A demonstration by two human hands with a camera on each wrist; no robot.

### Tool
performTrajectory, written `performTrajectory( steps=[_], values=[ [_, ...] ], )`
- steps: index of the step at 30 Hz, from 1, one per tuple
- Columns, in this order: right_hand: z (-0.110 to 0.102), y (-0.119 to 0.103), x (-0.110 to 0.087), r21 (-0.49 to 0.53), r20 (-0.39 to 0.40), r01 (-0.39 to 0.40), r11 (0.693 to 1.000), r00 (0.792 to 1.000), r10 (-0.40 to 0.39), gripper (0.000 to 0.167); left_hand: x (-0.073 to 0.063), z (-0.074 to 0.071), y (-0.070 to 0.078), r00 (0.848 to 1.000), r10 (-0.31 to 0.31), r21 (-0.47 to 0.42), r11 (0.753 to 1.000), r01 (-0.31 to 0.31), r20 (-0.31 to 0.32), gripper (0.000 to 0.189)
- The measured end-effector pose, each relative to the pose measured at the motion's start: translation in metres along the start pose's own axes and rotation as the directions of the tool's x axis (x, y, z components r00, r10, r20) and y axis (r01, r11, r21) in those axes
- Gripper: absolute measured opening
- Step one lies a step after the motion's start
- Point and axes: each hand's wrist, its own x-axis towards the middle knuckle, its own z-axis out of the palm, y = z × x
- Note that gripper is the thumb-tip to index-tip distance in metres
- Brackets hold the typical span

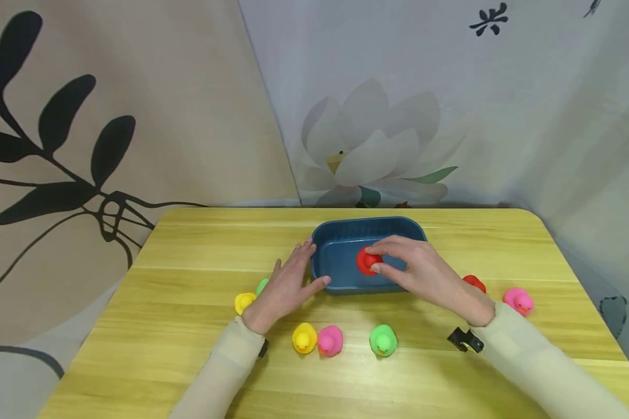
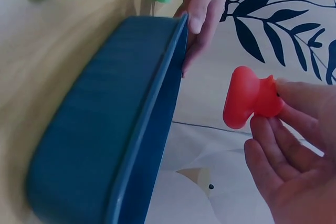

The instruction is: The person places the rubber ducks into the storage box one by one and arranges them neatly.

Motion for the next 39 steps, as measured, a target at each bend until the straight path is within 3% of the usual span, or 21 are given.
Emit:
performTrajectory(
  steps=[10, 23, 39],
  values=[
    [0.002, 0.01, 0.037, 0.004, 0.087, -0.041, 0.999, 0.995, 0.041, 0.03, 0.0, 0.0, 0.0, 1.0, -0.011, -0.01, 1.0, 0.011, 0.015, 0.091],
    [0.017, 0.026, 0.074, 0.031, 0.239, -0.118, 0.992, 0.965, 0.108, 0.027, -0.001, 0.0, 0.001, 0.999, -0.036, -0.043, 0.998, 0.037, 0.019, 0.091],
    [0.038, 0.046, 0.107, 0.042, 0.45, -0.279, 0.959, 0.862, 0.231, 0.027, -0.001, -0.001, 0.0, 0.998, -0.058, -0.09, 0.994, 0.061, 0.036, 0.093]
  ],
)
